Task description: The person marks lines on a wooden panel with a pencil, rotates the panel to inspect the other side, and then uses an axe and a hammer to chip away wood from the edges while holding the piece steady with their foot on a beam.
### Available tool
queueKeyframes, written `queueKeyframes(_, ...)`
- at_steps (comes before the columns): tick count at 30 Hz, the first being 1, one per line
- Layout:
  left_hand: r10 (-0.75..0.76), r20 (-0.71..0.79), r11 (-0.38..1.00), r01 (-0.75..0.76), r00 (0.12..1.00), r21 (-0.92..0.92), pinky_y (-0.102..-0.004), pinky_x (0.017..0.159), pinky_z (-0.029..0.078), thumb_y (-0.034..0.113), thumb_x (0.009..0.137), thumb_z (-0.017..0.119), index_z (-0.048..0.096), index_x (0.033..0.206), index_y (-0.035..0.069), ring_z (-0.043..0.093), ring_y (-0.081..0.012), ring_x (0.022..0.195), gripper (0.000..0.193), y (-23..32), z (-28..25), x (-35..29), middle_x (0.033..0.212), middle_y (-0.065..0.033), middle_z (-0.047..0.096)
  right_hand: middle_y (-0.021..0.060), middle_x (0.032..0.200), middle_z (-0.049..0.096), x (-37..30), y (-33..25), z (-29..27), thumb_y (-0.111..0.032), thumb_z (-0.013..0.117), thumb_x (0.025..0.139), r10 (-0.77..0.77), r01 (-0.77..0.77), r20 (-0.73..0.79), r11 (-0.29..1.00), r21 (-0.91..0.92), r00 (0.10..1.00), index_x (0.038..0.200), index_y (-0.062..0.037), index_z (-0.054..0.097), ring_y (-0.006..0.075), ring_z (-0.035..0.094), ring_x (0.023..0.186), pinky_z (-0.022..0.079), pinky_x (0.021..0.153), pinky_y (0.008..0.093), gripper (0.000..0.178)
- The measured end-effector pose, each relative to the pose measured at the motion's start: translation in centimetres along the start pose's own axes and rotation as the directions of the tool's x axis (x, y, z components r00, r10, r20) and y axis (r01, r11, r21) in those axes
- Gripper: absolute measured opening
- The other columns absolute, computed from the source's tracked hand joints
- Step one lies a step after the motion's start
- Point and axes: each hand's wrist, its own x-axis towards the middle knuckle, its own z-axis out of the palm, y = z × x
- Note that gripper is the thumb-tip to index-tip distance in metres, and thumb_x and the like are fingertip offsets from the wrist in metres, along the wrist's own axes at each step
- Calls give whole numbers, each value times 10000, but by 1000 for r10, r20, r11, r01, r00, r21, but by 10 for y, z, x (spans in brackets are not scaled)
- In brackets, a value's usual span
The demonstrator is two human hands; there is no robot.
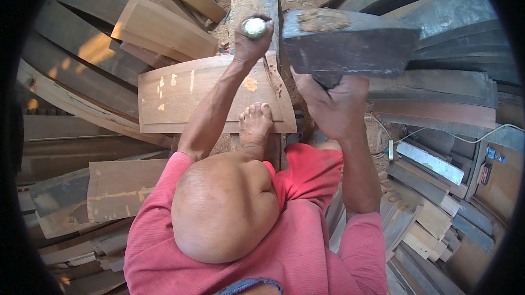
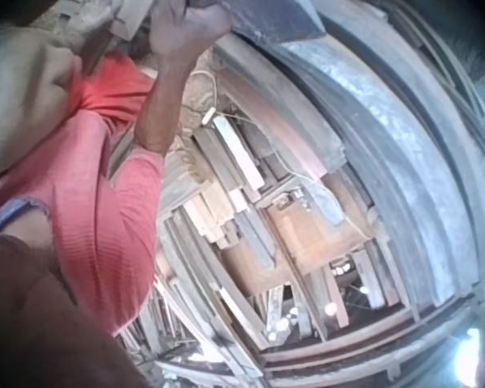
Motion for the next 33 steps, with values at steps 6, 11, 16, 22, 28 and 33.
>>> queueKeyframes(6, -60, 59, 998, 60, 996, -7, -264, 723, 539, 84, 855, 749, 703, 901, 40, 658, -90, 775, 78, 14, -2, -14, 812, -35, 709, 35, 769, 653, -8, 6, -23, -24, 746, 898, -53, 58, -136, 998, 34, 989, 900, -21, 659, 90, 591, 604, 485, 547, 255, 87)
queueKeyframes(11, 1, 114, 1000, 2, 994, -27, -266, 727, 538, 97, 857, 750, 701, 904, 40, 656, -92, 772, 88, 14, -4, -16, 810, -31, 703, 74, 769, 635, -3, -11, -26, 16, 719, 901, -82, 96, -174, 993, 74, 981, 902, -6, 624, 133, 591, 604, 500, 549, 282, 98)
queueKeyframes(16, 10, 128, 1000, -12, 992, 10, -272, 748, 540, 92, 836, 756, 703, 910, 44, 665, -104, 801, 104, 11, -8, -18, 849, -41, 710, 83, 743, 617, 0, -14, -29, 11, 711, 907, -114, 136, -183, 984, 114, 976, 936, -4, 612, 153, 584, 593, 502, 548, 305, 104)
queueKeyframes(22, 142, 228, 990, -139, 963, -31, -282, 776, 540, 78, 822, 748, 706, 912, 34, 675, -126, 825, 109, 21, -11, -32, 865, -66, 711, 78, 726, 636, 11, -26, -22, 6, 728, 897, -178, 246, -299, 946, 211, 938, 951, 13, 642, 125, 587, 583, 501, 552, 281, 101)
queueKeyframes(28, 99, 230, 994, -87, 968, -61, -289, 800, 545, 75, 847, 747, 712, 932, 28, 679, -137, 878, 103, 18, -15, -37, 908, -64, 714, 83, 721, 611, 34, -21, -16, -55, 688, 911, -361, 358, -29, 931, -75, 932, 950, -4, 619, 184, 588, 621, 536, 641, 365, 94)
queueKeyframes(33, 172, 184, 980, -150, 968, -128, -309, 758, 548, 76, 806, 766, 699, 976, 25, 691, -146, 838, 189, 9, -15, -48, 891, -92, 725, 94, 669, 609, 29, 60, 21, -231, 700, 873, 140, 425, 525, 432, -795, 839, 855, 3, 684, 197, 633, 650, 548, 666, 374, 235)
